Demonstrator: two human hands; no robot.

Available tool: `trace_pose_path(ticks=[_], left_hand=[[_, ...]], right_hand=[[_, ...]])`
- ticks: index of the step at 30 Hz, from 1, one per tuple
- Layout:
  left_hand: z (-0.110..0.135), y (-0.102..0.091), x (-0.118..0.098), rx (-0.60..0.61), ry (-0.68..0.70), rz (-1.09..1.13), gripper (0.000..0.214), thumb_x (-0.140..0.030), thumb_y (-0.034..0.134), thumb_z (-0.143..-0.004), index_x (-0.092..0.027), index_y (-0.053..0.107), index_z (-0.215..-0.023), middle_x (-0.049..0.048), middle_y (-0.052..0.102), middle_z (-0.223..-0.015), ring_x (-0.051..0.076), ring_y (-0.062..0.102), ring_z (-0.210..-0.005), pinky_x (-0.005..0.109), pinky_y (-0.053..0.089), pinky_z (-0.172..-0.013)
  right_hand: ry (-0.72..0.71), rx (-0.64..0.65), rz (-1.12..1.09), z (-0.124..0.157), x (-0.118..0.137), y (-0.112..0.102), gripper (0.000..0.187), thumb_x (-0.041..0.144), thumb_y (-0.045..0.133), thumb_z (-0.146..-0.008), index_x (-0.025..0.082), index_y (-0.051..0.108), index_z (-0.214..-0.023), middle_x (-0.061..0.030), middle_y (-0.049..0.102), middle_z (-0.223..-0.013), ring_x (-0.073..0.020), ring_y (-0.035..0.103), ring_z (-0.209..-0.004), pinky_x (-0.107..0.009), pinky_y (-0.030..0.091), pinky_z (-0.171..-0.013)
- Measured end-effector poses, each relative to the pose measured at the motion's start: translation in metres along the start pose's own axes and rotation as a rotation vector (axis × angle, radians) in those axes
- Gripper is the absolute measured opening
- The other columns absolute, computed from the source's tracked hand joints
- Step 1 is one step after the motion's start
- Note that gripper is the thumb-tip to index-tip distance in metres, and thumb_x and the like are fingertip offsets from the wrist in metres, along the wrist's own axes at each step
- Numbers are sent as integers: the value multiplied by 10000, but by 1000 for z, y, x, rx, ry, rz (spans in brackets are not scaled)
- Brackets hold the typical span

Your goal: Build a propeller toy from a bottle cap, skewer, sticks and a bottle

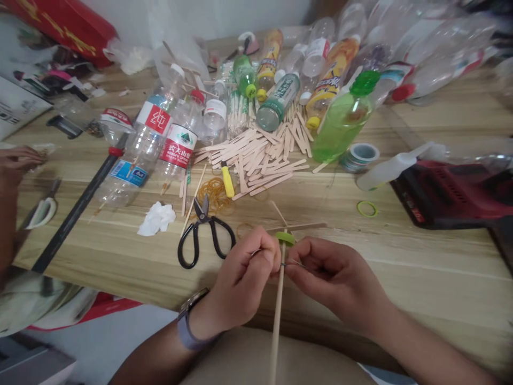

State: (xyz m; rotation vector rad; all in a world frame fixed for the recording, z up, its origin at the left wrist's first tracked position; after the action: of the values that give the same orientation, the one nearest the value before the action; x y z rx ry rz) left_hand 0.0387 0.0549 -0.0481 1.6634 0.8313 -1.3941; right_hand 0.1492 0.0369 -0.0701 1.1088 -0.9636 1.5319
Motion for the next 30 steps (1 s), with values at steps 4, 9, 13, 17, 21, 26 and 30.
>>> trace_pose_path(ticks=[4,9,13,17,21,26,30], left_hand=[[2,7,-14,51,178,-86,250,-243,382,-1018,-214,403,-770,-48,371,-673,120,355,-609,293,294,-592],[-1,10,-21,95,252,-251,221,-218,370,-1014,-215,398,-795,-40,386,-703,121,377,-633,283,315,-593],[-8,14,-24,136,238,-372,209,-153,383,-978,-217,378,-780,-40,406,-711,118,395,-639,276,328,-597],[-11,20,-31,193,260,-478,199,-107,385,-929,-222,363,-769,-44,408,-703,117,388,-612,282,334,-601],[-10,29,-38,252,349,-562,195,-76,390,-888,-231,350,-777,-45,402,-684,124,397,-597,284,332,-581],[-7,37,-46,262,481,-599,197,-51,393,-840,-241,347,-816,-36,409,-696,138,416,-602,283,337,-558],[-6,42,-49,268,518,-561,204,-43,398,-820,-242,349,-828,-41,391,-682,133,393,-578,278,324,-529]], right_hand=[[-20,-2,-103,1,4,-3,211,351,623,-761,178,529,-685,69,335,-504,-60,237,-450,-204,161,-407],[34,-3,-152,-1,2,-6,225,360,646,-743,176,530,-684,74,328,-500,-59,232,-459,-205,165,-424],[127,34,-224,-5,-6,-5,255,391,676,-704,166,562,-665,51,392,-532,-64,272,-490,-210,191,-449],[268,63,-327,-3,-17,-4,229,359,710,-644,152,614,-661,61,407,-537,-40,199,-461,-215,138,-429],[324,80,-371,0,-19,-3,223,348,713,-601,149,616,-632,70,393,-512,-32,172,-447,-218,120,-423],[203,128,-372,2,-8,-1,178,313,646,-655,158,571,-612,68,388,-525,-45,182,-469,-215,151,-437],[92,168,-306,4,1,-3,176,286,572,-700,164,498,-598,45,409,-576,-73,303,-552,-216,258,-518]])
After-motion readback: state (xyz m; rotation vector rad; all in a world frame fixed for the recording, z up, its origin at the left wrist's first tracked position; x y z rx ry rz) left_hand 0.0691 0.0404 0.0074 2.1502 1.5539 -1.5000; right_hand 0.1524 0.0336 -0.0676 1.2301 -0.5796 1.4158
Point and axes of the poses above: each hand's wrist, its own z-axis away from the middle knuckle, its own y-axis out of the palm, x = y × z, the point moved 8 cm from there along -z, towards the middle knuckle
